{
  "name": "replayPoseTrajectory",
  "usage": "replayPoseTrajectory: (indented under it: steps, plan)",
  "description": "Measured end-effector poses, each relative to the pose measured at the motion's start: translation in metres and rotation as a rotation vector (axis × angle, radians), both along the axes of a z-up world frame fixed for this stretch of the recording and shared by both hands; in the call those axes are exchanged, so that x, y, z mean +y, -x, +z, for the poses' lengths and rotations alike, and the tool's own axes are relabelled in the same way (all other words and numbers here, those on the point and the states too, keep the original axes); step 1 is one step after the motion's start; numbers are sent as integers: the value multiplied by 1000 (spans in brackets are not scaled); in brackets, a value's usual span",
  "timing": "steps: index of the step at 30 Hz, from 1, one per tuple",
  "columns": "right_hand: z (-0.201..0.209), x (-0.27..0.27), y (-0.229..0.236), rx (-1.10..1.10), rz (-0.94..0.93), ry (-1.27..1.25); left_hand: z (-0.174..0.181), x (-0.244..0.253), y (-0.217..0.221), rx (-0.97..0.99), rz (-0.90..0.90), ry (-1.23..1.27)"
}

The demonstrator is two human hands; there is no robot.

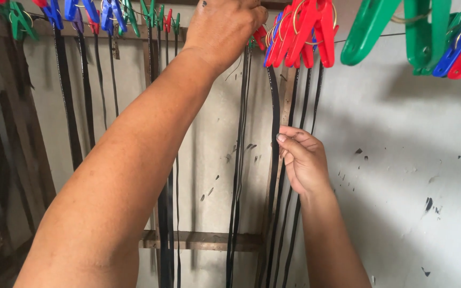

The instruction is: Feeding long leather strips through a manual applicator tool and hanging them on a rack with clips.

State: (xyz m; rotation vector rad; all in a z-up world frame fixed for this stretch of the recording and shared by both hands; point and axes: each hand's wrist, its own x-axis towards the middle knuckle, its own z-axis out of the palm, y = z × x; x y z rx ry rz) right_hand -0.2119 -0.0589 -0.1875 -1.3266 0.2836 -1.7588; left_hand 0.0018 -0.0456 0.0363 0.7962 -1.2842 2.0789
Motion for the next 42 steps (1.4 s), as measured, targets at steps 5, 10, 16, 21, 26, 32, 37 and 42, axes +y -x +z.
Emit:
replayPoseTrajectory:
  steps: [5, 10, 16, 21, 26, 32, 37, 42]
  plan:
    - [2, 0, -1, 13, 11, -5, -2, 2, -1, -19, 49, 22]
    - [3, 1, -3, -15, 27, -14, -2, 1, -1, 0, -44, -2]
    - [8, 3, -7, -24, 41, -29, -2, -2, -2, 5, -17, 5]
    - [12, -2, -9, 6, 15, -38, -1, 2, 1, -17, -21, -17]
    - [13, -3, -8, -6, 27, -37, -2, 5, 6, -31, -3, -23]
    - [11, -6, -6, -20, 63, -25, -5, 11, 10, -71, -25, -2]
    - [14, -3, -3, -49, 124, 13, -10, -1, 17, 357, -700, -352]
    - [8, -14, -3, -61, 162, 37, -12, 0, 29, 675, -1146, -868]
